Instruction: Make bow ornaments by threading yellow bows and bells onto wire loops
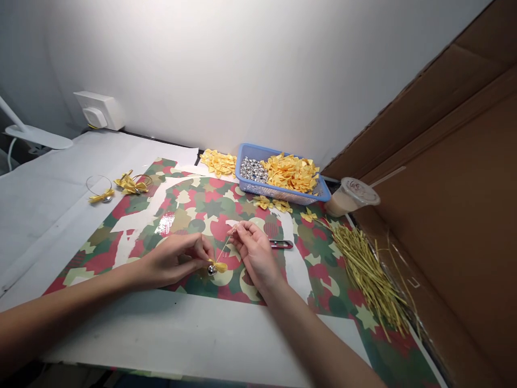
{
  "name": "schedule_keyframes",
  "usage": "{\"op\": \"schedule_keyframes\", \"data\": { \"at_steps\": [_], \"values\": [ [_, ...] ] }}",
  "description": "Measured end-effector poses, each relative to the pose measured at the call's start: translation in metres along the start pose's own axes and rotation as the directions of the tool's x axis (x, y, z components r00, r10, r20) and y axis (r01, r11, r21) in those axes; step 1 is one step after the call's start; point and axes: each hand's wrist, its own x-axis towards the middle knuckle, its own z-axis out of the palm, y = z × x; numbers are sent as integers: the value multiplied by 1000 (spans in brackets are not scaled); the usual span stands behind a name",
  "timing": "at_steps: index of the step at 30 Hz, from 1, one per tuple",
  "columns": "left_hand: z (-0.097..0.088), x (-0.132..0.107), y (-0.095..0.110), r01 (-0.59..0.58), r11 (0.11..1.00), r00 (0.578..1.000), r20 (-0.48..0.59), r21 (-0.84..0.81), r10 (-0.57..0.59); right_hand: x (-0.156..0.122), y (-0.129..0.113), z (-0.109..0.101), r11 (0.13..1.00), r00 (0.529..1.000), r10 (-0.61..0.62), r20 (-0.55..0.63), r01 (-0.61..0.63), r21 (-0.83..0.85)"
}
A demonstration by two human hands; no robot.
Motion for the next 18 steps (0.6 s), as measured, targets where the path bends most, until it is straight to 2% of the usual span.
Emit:
{"op": "schedule_keyframes", "data": {
  "at_steps": [5, 9, 14, 18],
  "values": [
    [0, 1, 4, 77, 995, 997, 23, -56, -76, 0, 2, 0, 1000, 1000, -20, -15, 19, -15],
    [-1, 1, 8, 188, 964, 982, 64, -189, -179, -1, 3, -1, 999, 999, -32, -23, 31, -29],
    [-1, 3, 12, 282, 891, 959, 125, -355, -253, -1, 2, 1, 999, 999, -39, -18, 38, -36],
    [-1, 3, 12, 292, 866, 956, 122, -405, -265, -2, 0, 1, 998, 998, -59, -7, 59, -22]
  ]
}}
